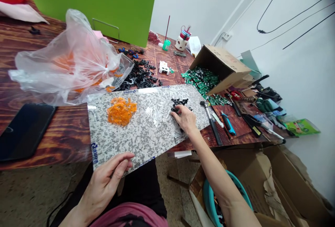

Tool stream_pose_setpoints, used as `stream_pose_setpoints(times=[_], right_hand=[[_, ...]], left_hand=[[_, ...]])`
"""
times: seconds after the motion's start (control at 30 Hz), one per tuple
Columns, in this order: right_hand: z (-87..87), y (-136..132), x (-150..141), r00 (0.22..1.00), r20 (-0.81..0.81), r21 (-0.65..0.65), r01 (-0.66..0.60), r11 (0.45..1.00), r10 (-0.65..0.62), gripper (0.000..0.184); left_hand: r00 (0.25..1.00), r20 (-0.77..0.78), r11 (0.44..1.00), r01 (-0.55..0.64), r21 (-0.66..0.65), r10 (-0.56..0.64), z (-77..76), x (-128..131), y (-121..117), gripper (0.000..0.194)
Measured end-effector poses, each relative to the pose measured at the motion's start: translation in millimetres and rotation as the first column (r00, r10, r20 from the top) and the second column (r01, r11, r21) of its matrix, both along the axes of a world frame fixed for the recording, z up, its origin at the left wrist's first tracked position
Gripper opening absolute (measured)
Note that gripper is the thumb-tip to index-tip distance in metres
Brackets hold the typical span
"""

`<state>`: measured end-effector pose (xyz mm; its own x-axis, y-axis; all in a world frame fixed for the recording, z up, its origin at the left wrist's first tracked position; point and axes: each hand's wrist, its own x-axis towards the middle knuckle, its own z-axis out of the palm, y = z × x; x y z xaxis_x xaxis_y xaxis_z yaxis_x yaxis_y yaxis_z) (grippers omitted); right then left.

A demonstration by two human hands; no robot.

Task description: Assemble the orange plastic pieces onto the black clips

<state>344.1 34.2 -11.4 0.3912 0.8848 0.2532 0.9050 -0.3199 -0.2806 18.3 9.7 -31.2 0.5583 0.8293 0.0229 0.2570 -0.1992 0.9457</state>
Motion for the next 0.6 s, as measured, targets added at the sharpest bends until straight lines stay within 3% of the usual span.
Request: stream_pose_setpoints(times=[0.17,0.33,0.43,0.53,0.6], right_hand=[[-2.8,5.1,3.1,0.988,-0.149,0.103,-0.02,0.994,0.036,0.022],[2.4,5.3,14.1,0.922,-0.384,0.29,0.078,0.954,0.042,0.044],[16.1,-5.6,2.1,0.871,-0.486,0.351,0.125,0.928,0.067,0.048],[35.2,-24.4,-40.4,0.81,-0.553,0.335,0.002,0.942,0.195,0.035],[45.3,-35.4,-78.5,0.724,-0.581,0.289,-0.242,0.926,0.371,0.026]], left_hand=[[1.0,0.004,1.0,-0.004,0.007,0.004,4.0,0.0,0.6,0.024],[1.0,0.022,1.0,0.002,-0.03,-0.001,10.8,1.6,-1.8,0.024],[0.999,0.035,0.997,-0.001,-0.076,0.004,12.0,2.3,-2.4,0.026],[0.998,0.063,0.988,0.011,-0.152,-0.001,12.5,2.8,-0.9,0.031],[0.995,0.1,0.976,0.037,-0.214,-0.016,14.1,3.3,1.0,0.036]])
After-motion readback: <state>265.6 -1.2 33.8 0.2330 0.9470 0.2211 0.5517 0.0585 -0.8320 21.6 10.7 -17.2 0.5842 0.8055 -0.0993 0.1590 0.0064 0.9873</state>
